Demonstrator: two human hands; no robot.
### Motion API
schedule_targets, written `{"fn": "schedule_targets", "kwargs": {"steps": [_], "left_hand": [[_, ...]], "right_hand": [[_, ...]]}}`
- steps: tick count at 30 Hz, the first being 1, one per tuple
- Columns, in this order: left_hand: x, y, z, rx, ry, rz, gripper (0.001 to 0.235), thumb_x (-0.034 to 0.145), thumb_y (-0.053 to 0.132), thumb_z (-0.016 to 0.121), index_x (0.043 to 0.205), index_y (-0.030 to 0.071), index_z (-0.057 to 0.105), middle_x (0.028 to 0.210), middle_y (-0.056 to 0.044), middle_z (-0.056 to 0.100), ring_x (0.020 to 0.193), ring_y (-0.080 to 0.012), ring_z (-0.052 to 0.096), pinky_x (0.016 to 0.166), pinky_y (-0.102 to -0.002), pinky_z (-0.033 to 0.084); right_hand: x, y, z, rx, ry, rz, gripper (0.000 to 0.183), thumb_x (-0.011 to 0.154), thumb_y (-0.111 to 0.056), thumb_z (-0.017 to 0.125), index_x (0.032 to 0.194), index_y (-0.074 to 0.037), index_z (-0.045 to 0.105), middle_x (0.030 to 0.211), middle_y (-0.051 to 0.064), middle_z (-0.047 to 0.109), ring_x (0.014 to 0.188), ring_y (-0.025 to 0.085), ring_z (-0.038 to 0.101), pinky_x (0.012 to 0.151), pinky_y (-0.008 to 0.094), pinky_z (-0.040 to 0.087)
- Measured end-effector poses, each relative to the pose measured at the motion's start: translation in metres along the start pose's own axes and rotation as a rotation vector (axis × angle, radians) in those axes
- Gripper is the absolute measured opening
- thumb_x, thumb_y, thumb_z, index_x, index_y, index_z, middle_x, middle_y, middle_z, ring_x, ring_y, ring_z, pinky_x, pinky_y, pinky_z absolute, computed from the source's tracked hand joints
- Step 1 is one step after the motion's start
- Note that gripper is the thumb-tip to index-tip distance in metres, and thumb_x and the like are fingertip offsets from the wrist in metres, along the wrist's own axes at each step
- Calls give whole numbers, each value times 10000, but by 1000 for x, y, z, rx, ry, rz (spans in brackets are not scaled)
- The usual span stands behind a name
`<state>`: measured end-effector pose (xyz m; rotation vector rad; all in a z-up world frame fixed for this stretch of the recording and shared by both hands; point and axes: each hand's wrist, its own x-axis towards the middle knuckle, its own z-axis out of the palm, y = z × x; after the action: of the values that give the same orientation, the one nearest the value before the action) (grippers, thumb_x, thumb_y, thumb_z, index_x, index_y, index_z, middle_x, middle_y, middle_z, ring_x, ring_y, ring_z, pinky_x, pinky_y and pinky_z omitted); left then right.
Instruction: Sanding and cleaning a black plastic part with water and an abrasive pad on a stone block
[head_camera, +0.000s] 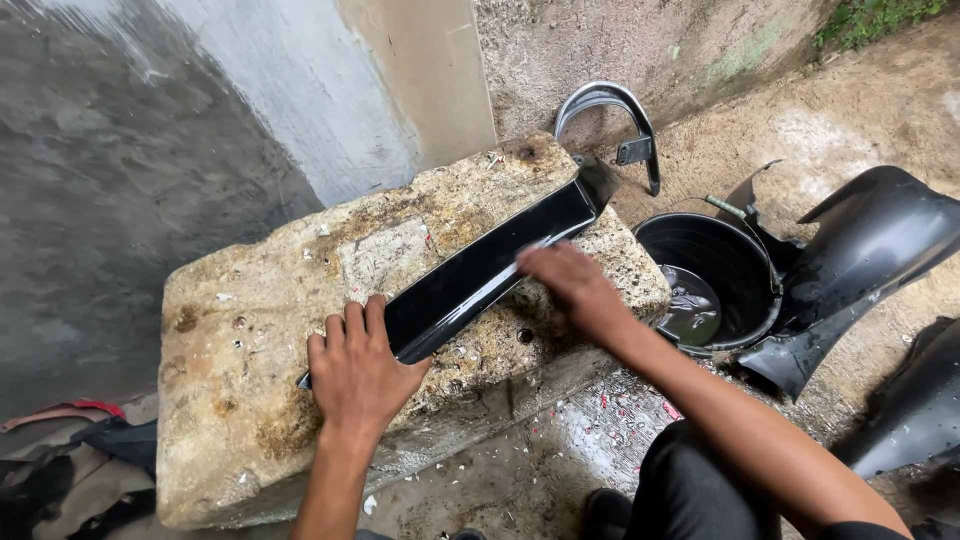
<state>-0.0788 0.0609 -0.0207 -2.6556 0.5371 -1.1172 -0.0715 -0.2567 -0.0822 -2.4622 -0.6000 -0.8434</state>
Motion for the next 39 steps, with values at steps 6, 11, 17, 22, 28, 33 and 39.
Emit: {"fn": "schedule_targets", "kwargs": {"steps": [6, 11, 17, 22, 28, 33, 39], "left_hand": [[0, 8, -13, -40, -199, -31, 850, 629, 777, 724, 1190, 143, 647, 886, -49, 610, 810, -248, 618, 672, -379, 455], [-1, 11, -16, -57, -264, -35, 867, 613, 707, 780, 1230, 118, 622, 932, -90, 614, 853, -303, 627, 691, -421, 455], [0, -6, -29, -163, -353, 32, 954, 718, 829, 582, 1319, 88, 576, 1039, -116, 645, 927, -335, 661, 789, -445, 500], [-5, -20, -50, -259, -348, 30, 482, 1029, 524, 416, 1209, 145, 653, 966, -40, 717, 842, -269, 726, 737, -403, 561], [14, -28, -73, -462, -634, -183, 533, 960, 652, 471, 1179, 235, 720, 1007, -24, 766, 837, -324, 761, 732, -486, 590], [18, -27, -85, -495, -607, -204, 565, 978, 675, 430, 1205, 249, 723, 1075, -44, 698, 814, -389, 750, 706, -515, 590], [-2, -32, -72, -599, -534, -181, 526, 984, 590, 496, 1203, 179, 741, 1132, -63, 758, 972, -364, 733, 857, -547, 560]], "right_hand": [[-28, 34, -19, -244, 60, 113, 465, 837, 2, 611, 1289, -104, 629, 1269, 98, 683, 1263, 303, 577, 1046, 526, 450], [-7, -59, -15, -125, 10, -105, 486, 806, -73, 650, 1287, -138, 639, 1233, 74, 699, 1262, 264, 568, 1008, 457, 446], [-7, -19, -32, -70, 60, -79, 364, 838, -128, 692, 1202, -124, 699, 1122, 74, 755, 1175, 255, 640, 1054, 423, 420], [-29, 18, -34, -208, 161, 69, 269, 916, -140, 685, 1178, -185, 727, 1144, 2, 755, 1141, 174, 670, 1107, 357, 419], [-19, -66, -6, -274, 83, -5, 298, 939, -112, 614, 1220, -85, 708, 1141, 123, 743, 1159, 275, 667, 1024, 416, 493], [-24, -175, 13, 52, 8, -48, 389, 923, -110, 631, 1312, -103, 646, 1299, 152, 665, 1279, 299, 577, 1080, 439, 439], [-47, -60, 35, 0, 301, 56, 396, 920, 18, 510, 1274, -72, 663, 1239, 156, 682, 1118, 356, 648, 953, 478, 504]]}}
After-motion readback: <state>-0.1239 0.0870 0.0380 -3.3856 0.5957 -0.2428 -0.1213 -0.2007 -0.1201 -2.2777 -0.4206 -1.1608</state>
